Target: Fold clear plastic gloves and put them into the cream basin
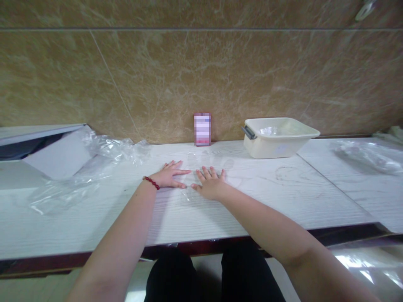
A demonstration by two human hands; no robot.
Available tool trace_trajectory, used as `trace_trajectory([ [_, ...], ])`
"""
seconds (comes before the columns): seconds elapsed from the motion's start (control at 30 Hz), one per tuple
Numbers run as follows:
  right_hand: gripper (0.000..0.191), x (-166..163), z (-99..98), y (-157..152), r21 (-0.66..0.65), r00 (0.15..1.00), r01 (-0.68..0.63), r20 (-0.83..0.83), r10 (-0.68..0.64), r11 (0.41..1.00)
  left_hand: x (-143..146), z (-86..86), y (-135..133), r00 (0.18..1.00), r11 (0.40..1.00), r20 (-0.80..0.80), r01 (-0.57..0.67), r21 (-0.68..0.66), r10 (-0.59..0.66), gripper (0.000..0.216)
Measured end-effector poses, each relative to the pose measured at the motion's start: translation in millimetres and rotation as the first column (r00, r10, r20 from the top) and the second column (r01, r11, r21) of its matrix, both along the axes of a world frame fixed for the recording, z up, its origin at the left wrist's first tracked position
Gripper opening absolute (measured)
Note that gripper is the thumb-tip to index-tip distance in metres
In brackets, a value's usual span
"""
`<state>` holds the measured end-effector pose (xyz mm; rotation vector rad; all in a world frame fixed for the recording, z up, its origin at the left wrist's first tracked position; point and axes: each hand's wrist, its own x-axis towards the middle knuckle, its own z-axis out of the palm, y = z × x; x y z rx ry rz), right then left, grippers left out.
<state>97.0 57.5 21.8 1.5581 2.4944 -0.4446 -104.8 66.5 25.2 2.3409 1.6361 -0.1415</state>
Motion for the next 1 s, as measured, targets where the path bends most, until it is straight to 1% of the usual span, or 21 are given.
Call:
trace_trajectory([
  [0.2,0.069,3.5,0.4,7.5,-0.005,0.996,0.076,0.045,-0.076,0.997,0.9,3.0,-3.1,1.0,1.0,-0.017,-0.001,-0.003,0.001,0.078],
  [0.47,0.072,8.0,3.8,14.5,-0.002,0.989,0.117,0.095,-0.117,0.993,-0.1,3.5,-3.9,1.0,1.0,-0.008,0.006,-0.007,-0.006,0.082],
  [0.53,0.071,11.5,5.9,21.3,0.037,0.988,0.139,0.068,-0.141,0.99,-1.2,2.9,-4.0,1.0,1.0,-0.005,0.016,-0.002,-0.016,0.084],
  [0.57,0.07,15.0,7.4,26.6,0.079,0.984,0.17,0.038,-0.173,0.982,-1.7,2.6,-4.1,1.0,1.0,-0.002,0.021,0.002,-0.021,0.086],
  [0.6,0.068,20.1,9.2,33.0,0.134,0.976,0.216,-0.001,-0.218,0.967,-2.3,2.4,-4.2,1.0,1.0,0.002,0.027,0.008,-0.027,0.088],
  [0.63,0.064,26.7,11.1,40.3,0.203,0.96,0.279,-0.051,-0.274,0.939,-2.7,2.3,-4.3,0.999,0.999,0.009,0.031,0.016,-0.031,0.089],
  [0.7,0.056,44.4,14.7,56.8,0.306,0.912,0.411,-0.124,-0.392,0.859,-3.2,2.2,-4.1,0.999,0.999,0.034,0.031,0.039,-0.032,0.088],
  [0.73,0.051,54.7,16.0,65.3,0.335,0.887,0.46,-0.146,-0.437,0.822,-3.1,2.3,-3.7,0.998,0.998,0.05,0.025,0.052,-0.028,0.085],
  [0.77,0.046,65.1,16.6,73.4,0.329,0.881,0.473,-0.148,-0.45,0.817,-2.8,2.3,-3.2,0.998,0.998,0.065,0.016,0.068,-0.021,0.081],
  [0.8,0.042,75.0,16.5,81.1,0.315,0.878,0.477,-0.137,-0.458,0.82,-2.4,2.3,-2.4,0.997,0.996,0.079,0.003,0.087,-0.01,0.078],
  [0.9,0.035,96.5,12.1,99.1,0.243,0.891,0.453,-0.081,-0.448,0.858,-0.6,2.0,-0.1,0.994,0.988,0.11,-0.021,0.151,0.004,0.071],
  [1.0,0.034,103.1,5.2,108.4,0.232,0.901,0.432,-0.068,-0.428,0.872,0.4,1.9,0.7,0.99,0.98,0.138,-0.002,0.201,-0.026,0.066],
])
